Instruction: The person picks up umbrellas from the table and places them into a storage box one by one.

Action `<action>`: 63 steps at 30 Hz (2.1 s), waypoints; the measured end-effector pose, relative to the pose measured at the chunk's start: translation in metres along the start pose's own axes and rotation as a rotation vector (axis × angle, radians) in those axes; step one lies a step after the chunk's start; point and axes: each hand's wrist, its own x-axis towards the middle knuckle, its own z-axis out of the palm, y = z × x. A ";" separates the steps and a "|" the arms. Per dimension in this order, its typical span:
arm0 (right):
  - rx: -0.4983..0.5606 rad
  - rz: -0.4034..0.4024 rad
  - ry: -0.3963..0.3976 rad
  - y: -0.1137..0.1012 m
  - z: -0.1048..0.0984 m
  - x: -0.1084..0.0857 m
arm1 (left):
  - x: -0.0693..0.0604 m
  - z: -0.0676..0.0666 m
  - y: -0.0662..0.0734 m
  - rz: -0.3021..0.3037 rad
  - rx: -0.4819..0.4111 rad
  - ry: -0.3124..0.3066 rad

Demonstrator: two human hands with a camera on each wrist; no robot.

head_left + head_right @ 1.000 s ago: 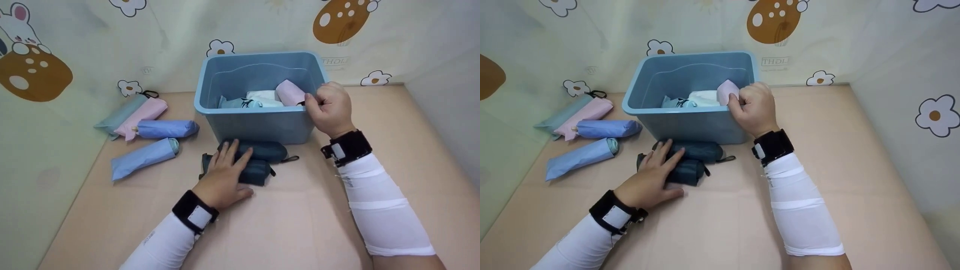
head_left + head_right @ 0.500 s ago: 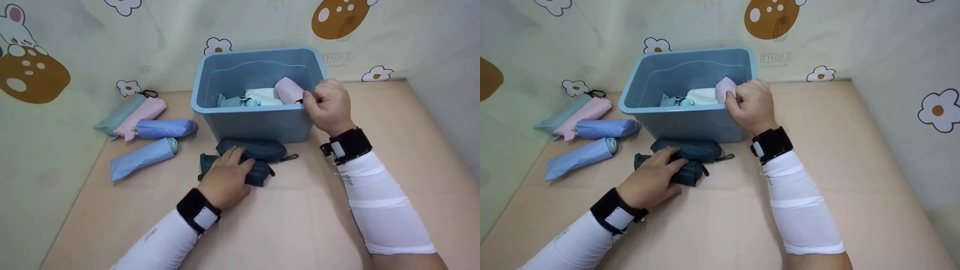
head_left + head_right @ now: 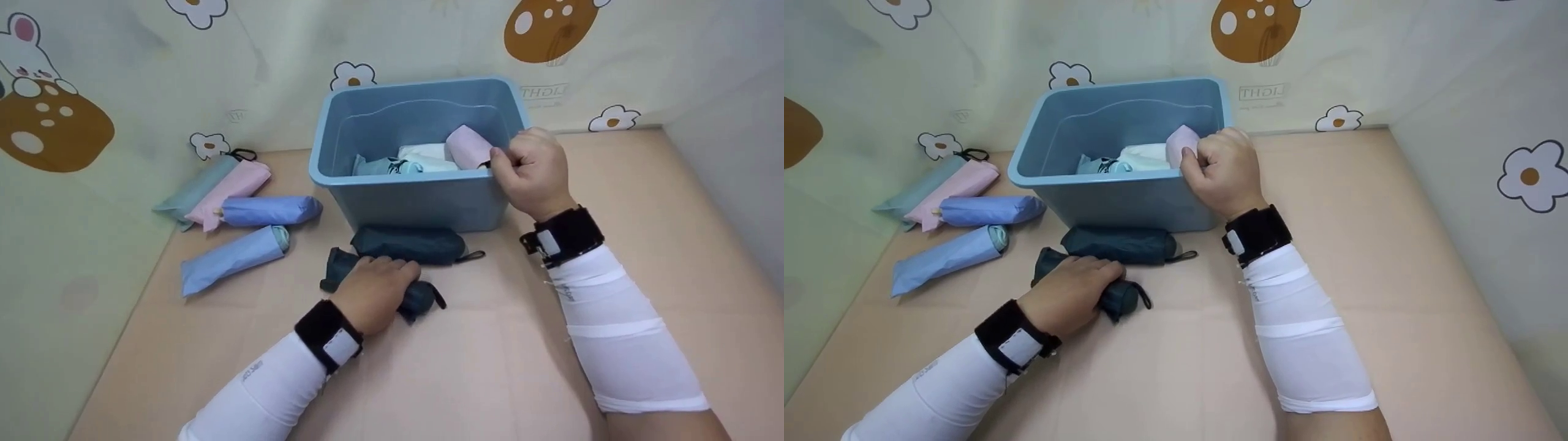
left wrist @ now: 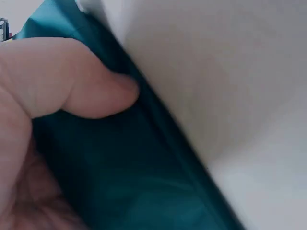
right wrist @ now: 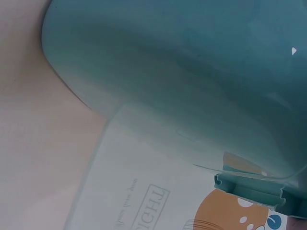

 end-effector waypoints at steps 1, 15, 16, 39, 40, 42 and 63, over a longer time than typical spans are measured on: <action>0.005 -0.001 0.005 0.000 0.000 0.000 | -0.001 -0.001 -0.001 0.013 0.001 0.009; 0.005 -0.012 0.018 0.001 0.001 0.001 | -0.022 -0.056 0.007 0.147 0.081 0.190; 0.004 -0.011 0.017 0.001 0.000 0.001 | -0.023 -0.061 0.009 0.156 0.090 0.211; 0.025 -0.025 0.053 0.001 0.003 0.001 | -0.026 -0.125 0.007 0.212 0.134 0.519; 0.026 -0.026 0.053 0.001 0.003 0.001 | -0.024 -0.126 0.006 0.216 0.131 0.532; 0.022 -0.025 0.051 0.001 0.003 0.001 | -0.018 -0.128 0.002 0.216 0.126 0.556; 0.029 -0.017 0.046 0.001 0.003 0.001 | 0.033 -0.120 -0.067 -0.031 -0.307 0.409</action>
